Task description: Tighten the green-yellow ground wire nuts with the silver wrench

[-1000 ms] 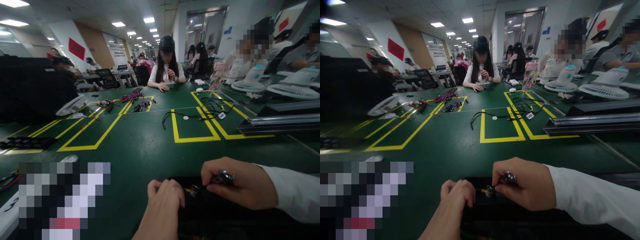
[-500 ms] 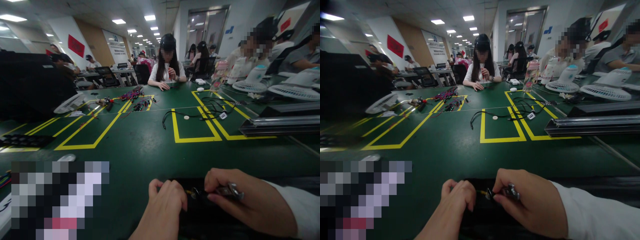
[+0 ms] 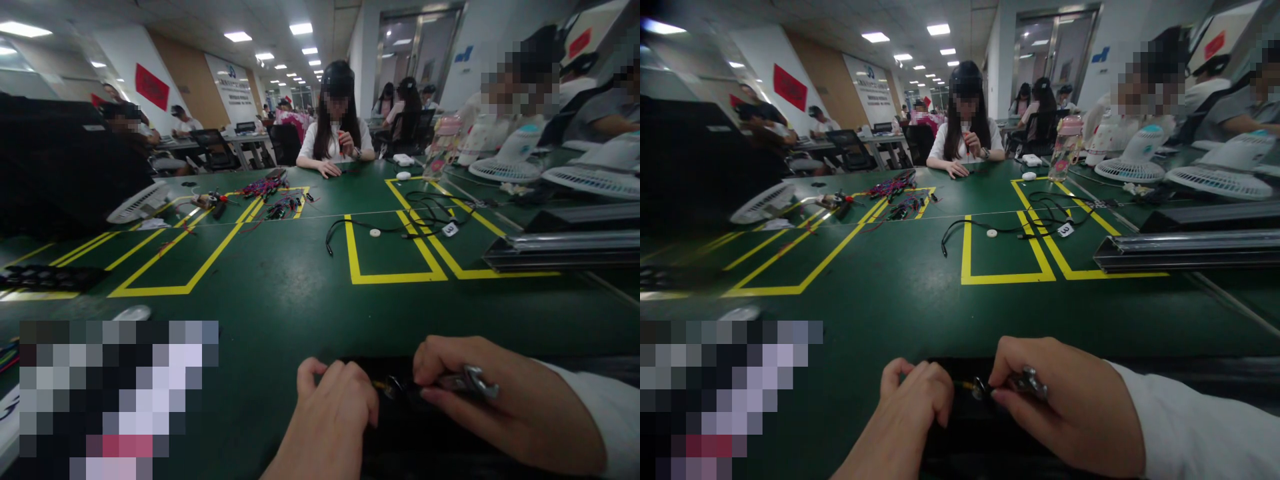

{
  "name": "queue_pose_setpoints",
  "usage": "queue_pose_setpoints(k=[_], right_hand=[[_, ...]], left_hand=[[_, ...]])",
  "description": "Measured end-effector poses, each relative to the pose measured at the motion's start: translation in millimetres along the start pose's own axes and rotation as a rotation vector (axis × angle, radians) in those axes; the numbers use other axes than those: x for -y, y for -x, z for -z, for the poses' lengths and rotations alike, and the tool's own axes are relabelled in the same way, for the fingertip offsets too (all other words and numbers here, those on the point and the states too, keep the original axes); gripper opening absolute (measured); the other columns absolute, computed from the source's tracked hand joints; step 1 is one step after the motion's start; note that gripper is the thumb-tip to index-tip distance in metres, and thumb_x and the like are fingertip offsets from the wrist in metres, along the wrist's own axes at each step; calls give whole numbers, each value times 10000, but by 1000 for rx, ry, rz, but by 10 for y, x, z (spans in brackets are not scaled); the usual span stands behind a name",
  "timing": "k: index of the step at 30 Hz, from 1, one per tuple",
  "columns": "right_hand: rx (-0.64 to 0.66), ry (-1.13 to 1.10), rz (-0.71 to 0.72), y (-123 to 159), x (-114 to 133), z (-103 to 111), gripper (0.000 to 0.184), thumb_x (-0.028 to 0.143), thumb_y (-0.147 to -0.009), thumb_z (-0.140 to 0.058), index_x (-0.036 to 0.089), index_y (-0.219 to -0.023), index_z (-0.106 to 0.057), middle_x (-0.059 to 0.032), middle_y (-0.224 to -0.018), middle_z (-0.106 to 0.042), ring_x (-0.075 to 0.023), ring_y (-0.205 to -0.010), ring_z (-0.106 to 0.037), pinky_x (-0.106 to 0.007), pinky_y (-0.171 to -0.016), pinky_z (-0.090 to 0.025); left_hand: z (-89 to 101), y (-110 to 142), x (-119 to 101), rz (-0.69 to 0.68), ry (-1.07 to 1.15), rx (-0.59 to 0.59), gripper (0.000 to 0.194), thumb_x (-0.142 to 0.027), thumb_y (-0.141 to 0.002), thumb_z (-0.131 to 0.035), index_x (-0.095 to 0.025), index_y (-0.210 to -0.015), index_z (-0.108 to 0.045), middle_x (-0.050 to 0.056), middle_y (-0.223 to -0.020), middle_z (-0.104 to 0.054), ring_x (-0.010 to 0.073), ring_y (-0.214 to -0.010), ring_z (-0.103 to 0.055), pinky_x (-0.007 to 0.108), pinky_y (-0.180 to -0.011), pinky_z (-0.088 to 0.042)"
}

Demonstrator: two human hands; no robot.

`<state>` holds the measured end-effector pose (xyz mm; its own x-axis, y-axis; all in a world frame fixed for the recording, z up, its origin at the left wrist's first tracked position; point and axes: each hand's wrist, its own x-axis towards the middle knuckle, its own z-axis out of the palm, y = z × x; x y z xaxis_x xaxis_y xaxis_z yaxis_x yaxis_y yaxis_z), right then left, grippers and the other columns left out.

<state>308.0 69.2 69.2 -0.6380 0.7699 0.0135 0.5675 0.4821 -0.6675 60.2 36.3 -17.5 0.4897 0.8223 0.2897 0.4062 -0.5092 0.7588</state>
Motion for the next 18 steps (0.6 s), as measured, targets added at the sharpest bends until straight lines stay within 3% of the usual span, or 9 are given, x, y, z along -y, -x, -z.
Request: queue_pose_setpoints(k=[14, 18], right_hand=[[-90, 73, 65, 80, -52, -155, 176, 92, -846, -560, 268, -848, -567, 54, -767, -668, -144, -621, -612, -247, -576, -444], [-82, 101, 90, 100, -77, -178, 148, 125, -889, -564, 272, -877, -553, 48, -779, -665, -145, -627, -619, -240, -571, -459]], left_hand=[[-58, -4, 38, 0, 21, -4, 133, -312, -921, -612, -261, -832, -527, 12, -796, -568, 255, -759, -565, 461, -793, -449], [-109, -19, 51, 23, 5, -14, 176, -324, -924, -649, -255, -814, -530, 10, -794, -553, 255, -754, -570, 475, -809, -455]])
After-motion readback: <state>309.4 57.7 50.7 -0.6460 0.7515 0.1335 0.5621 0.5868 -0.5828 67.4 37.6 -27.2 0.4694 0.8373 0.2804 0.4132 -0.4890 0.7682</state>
